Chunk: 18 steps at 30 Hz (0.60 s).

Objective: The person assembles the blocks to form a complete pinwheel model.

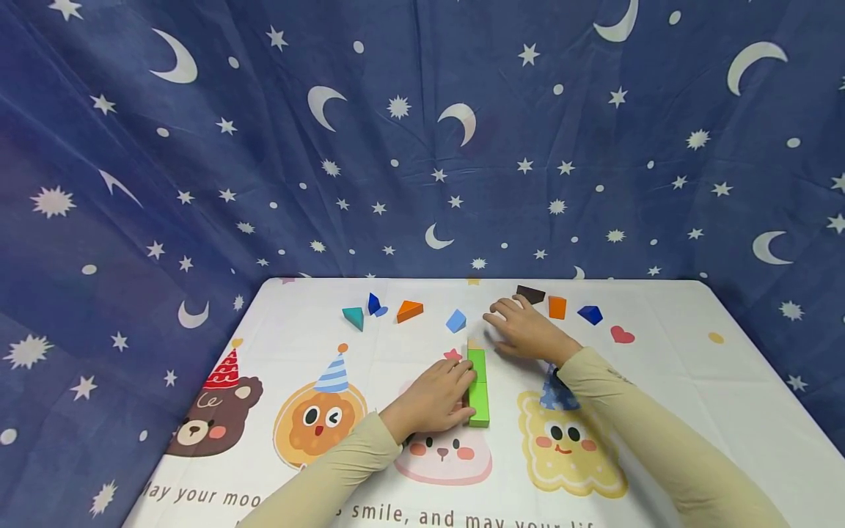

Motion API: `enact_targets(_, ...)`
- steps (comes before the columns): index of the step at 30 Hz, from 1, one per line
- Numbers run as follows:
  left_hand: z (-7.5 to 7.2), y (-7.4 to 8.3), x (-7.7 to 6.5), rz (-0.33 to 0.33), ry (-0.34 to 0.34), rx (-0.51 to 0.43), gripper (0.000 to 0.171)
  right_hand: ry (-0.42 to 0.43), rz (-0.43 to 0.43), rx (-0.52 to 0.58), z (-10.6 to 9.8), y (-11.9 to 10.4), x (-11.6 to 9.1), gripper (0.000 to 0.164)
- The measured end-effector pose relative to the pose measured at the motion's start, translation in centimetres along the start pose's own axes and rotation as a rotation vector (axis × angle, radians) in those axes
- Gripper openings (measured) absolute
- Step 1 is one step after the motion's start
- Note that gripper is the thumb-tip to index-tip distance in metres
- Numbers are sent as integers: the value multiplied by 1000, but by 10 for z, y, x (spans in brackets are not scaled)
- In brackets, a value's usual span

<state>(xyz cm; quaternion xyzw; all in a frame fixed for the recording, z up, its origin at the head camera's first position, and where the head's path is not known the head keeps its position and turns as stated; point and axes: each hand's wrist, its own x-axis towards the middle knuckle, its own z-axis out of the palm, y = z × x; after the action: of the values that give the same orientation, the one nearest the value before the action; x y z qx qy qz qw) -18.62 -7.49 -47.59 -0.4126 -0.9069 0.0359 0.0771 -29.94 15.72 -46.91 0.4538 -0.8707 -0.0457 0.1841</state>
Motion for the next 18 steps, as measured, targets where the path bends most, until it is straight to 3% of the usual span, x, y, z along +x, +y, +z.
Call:
enact_targets(12, 0, 0, 0, -7, -4, -8, 52, 5, 58, -47, 0, 27, -34, 48)
enact_targets(18, 1, 0, 0, -1, 9, -7, 51, 1, 169, -31, 1, 40, -45, 41)
